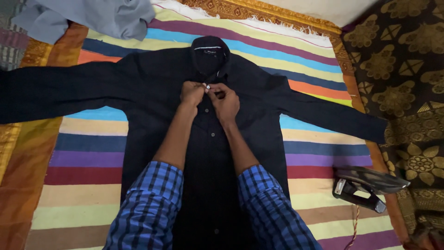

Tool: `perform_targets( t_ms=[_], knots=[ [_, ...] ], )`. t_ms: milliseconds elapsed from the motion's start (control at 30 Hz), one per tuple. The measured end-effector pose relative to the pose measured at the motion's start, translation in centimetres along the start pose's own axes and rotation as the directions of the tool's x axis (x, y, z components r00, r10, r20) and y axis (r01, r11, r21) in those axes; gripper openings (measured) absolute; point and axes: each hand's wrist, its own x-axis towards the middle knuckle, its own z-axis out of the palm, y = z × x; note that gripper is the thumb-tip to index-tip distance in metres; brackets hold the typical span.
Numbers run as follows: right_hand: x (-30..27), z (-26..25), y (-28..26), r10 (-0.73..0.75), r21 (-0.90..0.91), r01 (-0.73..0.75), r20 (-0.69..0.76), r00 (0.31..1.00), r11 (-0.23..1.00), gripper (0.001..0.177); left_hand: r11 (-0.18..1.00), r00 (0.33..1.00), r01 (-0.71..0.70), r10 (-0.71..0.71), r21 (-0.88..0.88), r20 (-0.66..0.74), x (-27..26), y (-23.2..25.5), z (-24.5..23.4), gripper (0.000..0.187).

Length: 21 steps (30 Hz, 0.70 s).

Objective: The person irons a black long-sleeved shirt laid flat on a striped mat. They smooth the fabric, use an electric iron to press the front, back, and sleeves, and then button the shirt.

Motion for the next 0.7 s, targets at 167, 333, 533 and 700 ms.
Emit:
perform_targets(
  t_ms=[167, 333, 533, 700],
  knots=[
    [-0.2, 0.3, -0.1, -0.037, -0.007, 0.037, -0.067, 0.997, 0.999, 0.017, 1.000, 1.000, 0.005, -0.005, -0.021, 0.017, -0.7, 0.7, -0.4, 0.014],
    [-0.4, 0.5, 0.0, -0.102, -0.027, 0.099, -0.123, 0.987, 0.995, 0.017, 0.995, 0.994, -0.089, 0.092, 0.050, -0.057, -1.5, 0.4, 0.0, 0.014],
    [-0.4, 0.6, 0.2, -0.138, -0.102, 0.125, -0.141, 0.980, 0.987, 0.017, 0.976, 0.969, -0.141, 0.170, 0.166, -0.177, -1.6, 0.4, 0.8, 0.015],
    [-0.3, 0.9, 0.9, -0.141, -0.132, 0.124, -0.133, 0.981, 0.984, 0.018, 0.952, 0.959, -0.111, 0.178, 0.285, -0.219, -1.1, 0.2, 1.3, 0.017]
  ],
)
